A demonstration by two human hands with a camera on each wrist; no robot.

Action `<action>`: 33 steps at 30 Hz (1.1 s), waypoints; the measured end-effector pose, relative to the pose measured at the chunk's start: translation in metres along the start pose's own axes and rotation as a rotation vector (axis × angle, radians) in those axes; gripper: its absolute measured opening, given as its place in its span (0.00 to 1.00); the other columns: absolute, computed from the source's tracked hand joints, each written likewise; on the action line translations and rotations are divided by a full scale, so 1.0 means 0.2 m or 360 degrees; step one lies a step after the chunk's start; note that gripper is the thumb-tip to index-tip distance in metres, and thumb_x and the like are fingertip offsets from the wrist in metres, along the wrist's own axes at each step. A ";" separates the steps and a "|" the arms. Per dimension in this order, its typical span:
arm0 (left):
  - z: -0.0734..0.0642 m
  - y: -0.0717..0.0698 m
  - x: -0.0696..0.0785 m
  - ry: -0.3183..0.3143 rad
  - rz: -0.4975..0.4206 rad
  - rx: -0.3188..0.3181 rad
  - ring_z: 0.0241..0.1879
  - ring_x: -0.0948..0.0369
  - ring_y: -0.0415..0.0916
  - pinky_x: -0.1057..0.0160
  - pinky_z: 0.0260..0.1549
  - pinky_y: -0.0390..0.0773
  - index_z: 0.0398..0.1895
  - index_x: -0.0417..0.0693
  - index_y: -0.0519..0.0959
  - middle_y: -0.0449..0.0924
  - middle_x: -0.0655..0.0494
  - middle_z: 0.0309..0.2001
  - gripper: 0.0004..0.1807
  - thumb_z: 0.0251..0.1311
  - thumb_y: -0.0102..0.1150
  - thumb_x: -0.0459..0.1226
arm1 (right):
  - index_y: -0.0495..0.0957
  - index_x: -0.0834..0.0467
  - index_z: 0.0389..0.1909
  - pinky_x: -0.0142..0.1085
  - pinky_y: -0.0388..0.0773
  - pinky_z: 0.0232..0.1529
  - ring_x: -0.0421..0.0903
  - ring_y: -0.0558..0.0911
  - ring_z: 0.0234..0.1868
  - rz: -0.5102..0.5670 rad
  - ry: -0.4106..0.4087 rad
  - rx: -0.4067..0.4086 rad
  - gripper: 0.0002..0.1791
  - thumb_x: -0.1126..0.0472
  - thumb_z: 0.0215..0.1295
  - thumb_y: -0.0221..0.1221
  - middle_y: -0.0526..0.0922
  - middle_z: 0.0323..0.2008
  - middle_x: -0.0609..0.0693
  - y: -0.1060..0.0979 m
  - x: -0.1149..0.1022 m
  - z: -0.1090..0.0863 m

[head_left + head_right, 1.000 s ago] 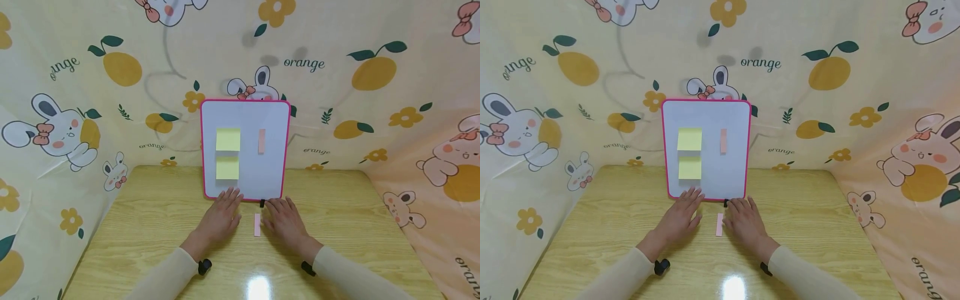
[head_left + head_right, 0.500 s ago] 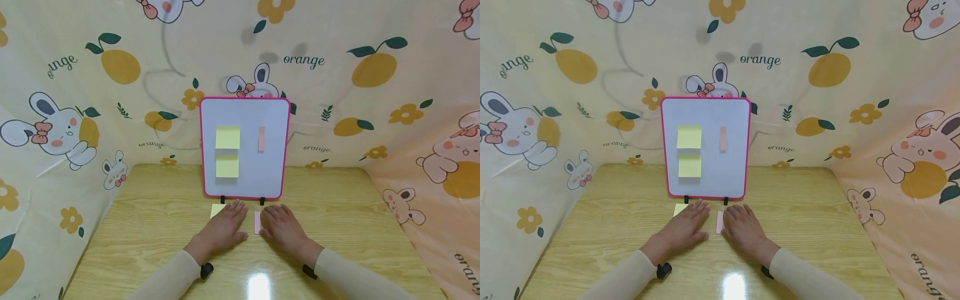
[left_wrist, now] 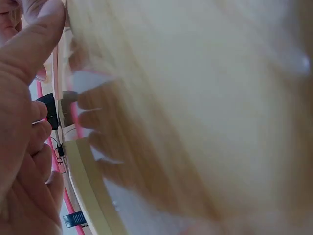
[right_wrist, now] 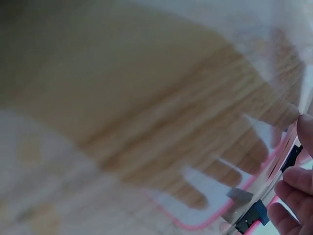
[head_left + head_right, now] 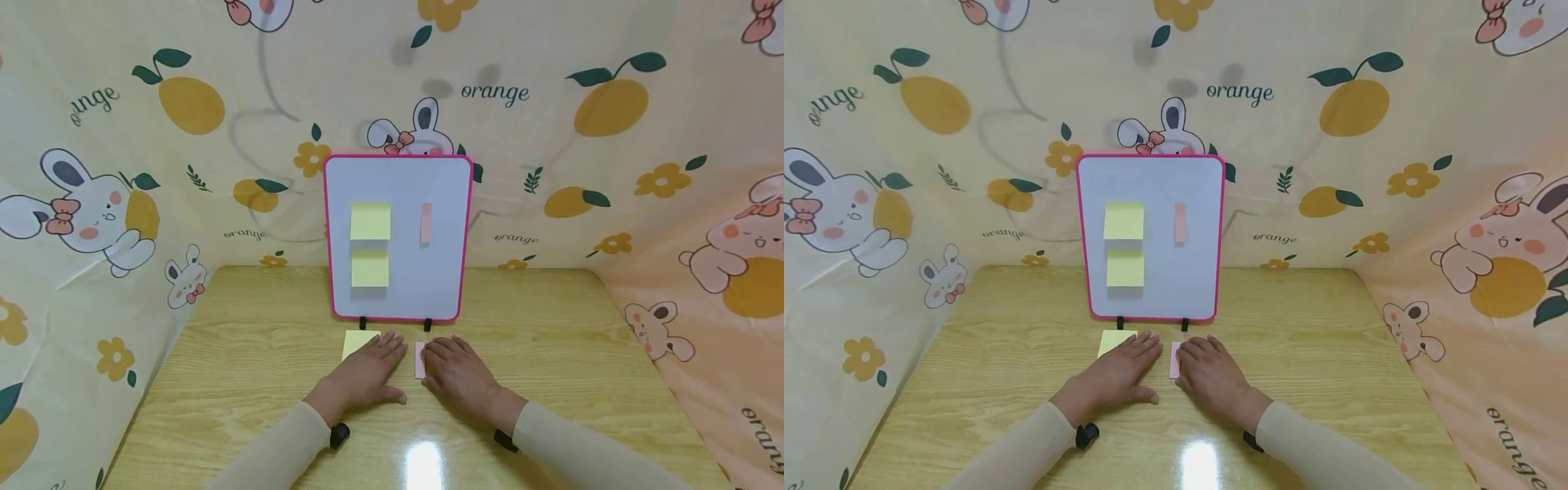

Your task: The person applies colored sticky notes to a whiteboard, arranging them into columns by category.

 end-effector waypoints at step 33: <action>0.10 -0.04 -0.07 0.0310 0.0257 -0.0172 0.85 0.58 0.44 0.55 0.84 0.50 0.86 0.50 0.52 0.51 0.55 0.85 0.47 0.75 0.43 0.67 | 0.81 0.56 0.65 0.54 0.72 0.75 0.54 0.76 0.71 0.0046 -0.0150 -0.0093 0.24 0.47 0.78 0.60 0.82 0.66 0.50 0.00 0.01 -0.01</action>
Point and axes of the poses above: each hand's wrist, its own z-axis towards the middle knuckle, its own y-axis out of the palm, x = y × z, the point moved 1 cm from there along z, towards the middle knuckle
